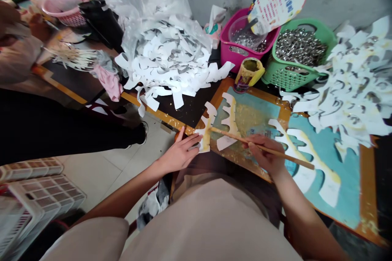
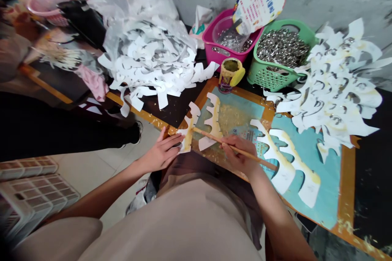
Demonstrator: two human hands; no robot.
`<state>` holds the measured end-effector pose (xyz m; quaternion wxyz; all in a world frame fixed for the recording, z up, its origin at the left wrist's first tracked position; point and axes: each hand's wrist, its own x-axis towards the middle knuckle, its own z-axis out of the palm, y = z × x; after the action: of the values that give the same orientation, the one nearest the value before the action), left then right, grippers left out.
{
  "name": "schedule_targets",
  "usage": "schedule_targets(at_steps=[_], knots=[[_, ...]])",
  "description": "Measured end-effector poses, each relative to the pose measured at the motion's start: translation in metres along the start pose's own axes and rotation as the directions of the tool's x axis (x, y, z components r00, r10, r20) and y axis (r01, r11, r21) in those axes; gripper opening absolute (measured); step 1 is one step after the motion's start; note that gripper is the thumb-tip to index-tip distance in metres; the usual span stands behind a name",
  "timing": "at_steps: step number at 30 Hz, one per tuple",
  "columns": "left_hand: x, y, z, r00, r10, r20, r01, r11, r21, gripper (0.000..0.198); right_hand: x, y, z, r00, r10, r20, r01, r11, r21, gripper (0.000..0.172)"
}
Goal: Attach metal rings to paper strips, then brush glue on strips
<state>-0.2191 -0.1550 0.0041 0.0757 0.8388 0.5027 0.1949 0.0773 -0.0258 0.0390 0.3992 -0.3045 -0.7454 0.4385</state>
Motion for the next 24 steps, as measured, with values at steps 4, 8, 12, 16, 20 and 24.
schedule_targets(at_steps=[4,8,12,16,20,24], knots=[[0.001,0.000,-0.001,1.000,0.000,-0.005,0.000,1.000,-0.009,0.016,0.008,0.004,0.006,0.994,-0.052,-0.099,0.044,0.996,-0.078,0.007],[0.001,0.000,-0.002,1.000,-0.010,0.001,0.010,0.999,-0.033,0.016,0.009,0.002,0.008,0.960,-0.036,-0.279,0.034,0.999,-0.015,0.010],[0.001,0.000,-0.001,1.000,-0.018,-0.004,0.018,0.999,-0.043,0.015,0.003,-0.004,0.003,0.913,0.062,-0.403,0.017,0.982,0.189,0.021],[0.000,0.000,0.002,0.995,-0.090,-0.044,0.084,0.989,-0.118,0.014,-0.008,-0.003,-0.005,0.921,0.167,-0.352,-0.041,0.940,0.340,0.018],[-0.003,0.000,0.007,0.963,-0.242,-0.117,0.197,0.931,-0.306,0.022,-0.024,0.004,-0.011,0.935,0.217,-0.281,-0.109,0.928,0.355,0.007],[-0.006,0.000,0.013,0.935,-0.303,-0.186,0.215,0.898,-0.384,0.021,-0.034,0.007,-0.008,0.926,0.269,-0.264,-0.177,0.929,0.324,0.008]])
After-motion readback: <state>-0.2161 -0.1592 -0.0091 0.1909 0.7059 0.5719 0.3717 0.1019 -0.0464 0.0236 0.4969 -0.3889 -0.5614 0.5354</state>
